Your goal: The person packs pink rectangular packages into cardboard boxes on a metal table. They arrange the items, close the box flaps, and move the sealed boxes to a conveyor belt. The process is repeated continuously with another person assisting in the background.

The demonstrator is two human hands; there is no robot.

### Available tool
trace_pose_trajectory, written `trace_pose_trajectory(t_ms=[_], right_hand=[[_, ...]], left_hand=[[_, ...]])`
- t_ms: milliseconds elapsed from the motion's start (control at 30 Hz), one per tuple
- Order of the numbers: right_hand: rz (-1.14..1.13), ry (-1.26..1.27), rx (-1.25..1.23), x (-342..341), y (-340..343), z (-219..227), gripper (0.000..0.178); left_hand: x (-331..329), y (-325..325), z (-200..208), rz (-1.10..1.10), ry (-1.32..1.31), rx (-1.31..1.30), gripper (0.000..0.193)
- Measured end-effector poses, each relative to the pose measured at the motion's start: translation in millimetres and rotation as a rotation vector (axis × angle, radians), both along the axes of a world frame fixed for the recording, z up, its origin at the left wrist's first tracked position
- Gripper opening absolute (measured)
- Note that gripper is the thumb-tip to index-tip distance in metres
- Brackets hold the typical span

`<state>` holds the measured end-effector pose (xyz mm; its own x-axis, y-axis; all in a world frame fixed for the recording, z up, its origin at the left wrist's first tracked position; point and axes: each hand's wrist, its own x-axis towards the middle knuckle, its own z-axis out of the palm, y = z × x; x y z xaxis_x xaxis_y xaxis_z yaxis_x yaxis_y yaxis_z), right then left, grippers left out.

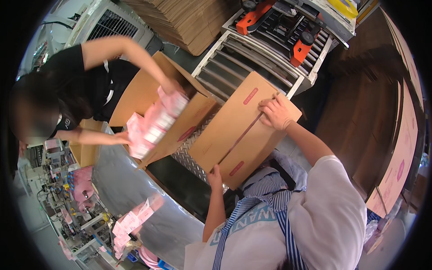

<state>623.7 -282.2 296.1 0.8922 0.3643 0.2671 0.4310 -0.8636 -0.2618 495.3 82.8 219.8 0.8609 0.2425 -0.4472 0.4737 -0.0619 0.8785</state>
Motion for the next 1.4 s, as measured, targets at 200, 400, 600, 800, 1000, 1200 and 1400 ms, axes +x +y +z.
trace_pose_trajectory(t_ms=[200, 400, 600, 800, 1000, 1200, 1400], right_hand=[[-0.79, 0.242, -0.054, 104, -15, -18, 0.036], [-0.703, 0.216, 0.009, 236, -93, -18, 0.037], [-0.531, -0.079, -0.019, 341, -179, -14, 0.038], [-0.357, -0.029, 0.051, 340, -230, -26, 0.043], [-0.396, 0.012, 0.13, 288, -209, -27, 0.046], [-0.309, 0.149, 0.139, 205, -170, -15, 0.066], [-0.247, 0.149, -0.011, 225, -215, -13, 0.068]], left_hand=[[21, -52, 21, 0.282, 0.399, -0.393, 0.053], [134, -146, 49, 0.237, 0.491, -0.371, 0.053], [293, -184, 7, 0.041, 0.081, -0.157, 0.079], [360, -259, 34, -0.119, 0.047, -0.076, 0.091], [390, -322, 41, -0.23, 0.051, -0.016, 0.096], [422, -379, 34, -0.242, 0.051, -0.127, 0.09], [415, -405, 39, -0.435, 0.314, -0.246, 0.084]])
